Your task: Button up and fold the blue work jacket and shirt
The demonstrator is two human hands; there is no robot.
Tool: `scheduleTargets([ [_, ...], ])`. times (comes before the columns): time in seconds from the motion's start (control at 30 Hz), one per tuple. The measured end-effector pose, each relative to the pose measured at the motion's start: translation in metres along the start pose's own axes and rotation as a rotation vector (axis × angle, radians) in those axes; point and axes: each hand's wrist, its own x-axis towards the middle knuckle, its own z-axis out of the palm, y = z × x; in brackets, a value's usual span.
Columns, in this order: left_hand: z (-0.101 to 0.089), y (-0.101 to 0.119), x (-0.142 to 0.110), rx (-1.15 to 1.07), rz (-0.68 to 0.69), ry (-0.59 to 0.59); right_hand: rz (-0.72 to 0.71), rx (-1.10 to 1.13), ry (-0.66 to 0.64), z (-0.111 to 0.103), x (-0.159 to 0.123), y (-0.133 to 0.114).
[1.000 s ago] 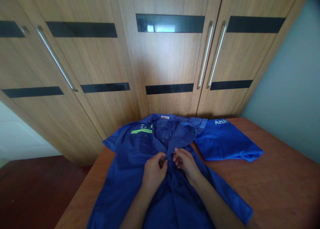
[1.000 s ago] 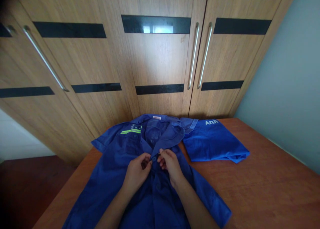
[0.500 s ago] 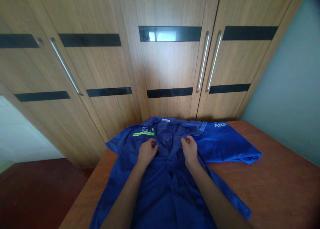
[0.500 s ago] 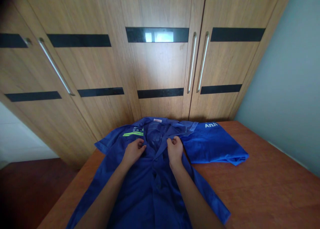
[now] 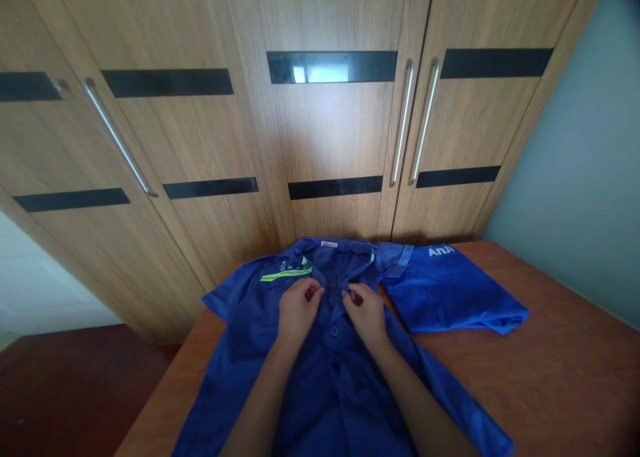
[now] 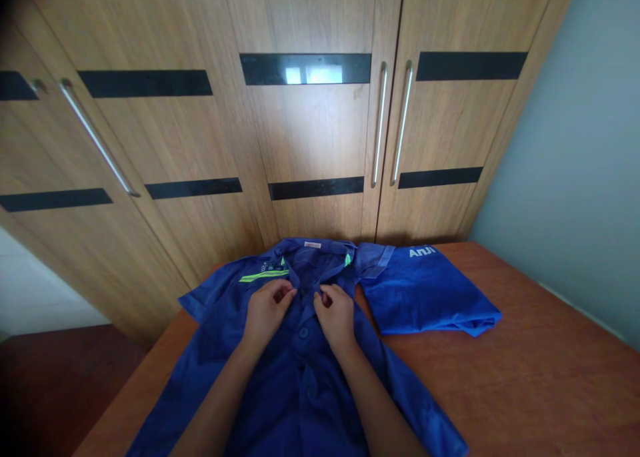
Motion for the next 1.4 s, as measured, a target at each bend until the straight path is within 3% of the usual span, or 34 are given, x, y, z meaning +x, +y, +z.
scheduleTargets([
  [0.17, 0.009, -0.005, -0.011, -0.259, -0.061, -0.03, 0.101, 0.234, -0.043, 0.005, -0.001, -0.002],
  [0.37, 0.017, -0.007, -0.017, -0.315, -0.072, -0.046, 0.279, 0.54, -0.101, 0.01, -0.003, -0.004],
  [0.9, 0.015, -0.003, -0.019, -0.277, -0.011, -0.021, 0.445, 0.585, -0.19, 0.004, -0.009, -0.011],
  [1.2, 0.017, -0.006, -0.019, -0.265, -0.02, -0.008, 0.321, 0.635, -0.349, 0.006, -0.011, -0.011],
  [1.4, 0.014, -0.002, -0.019, -0.465, -0.126, -0.036, 0.146, 0.499, -0.42, 0.007, -0.015, -0.012],
])
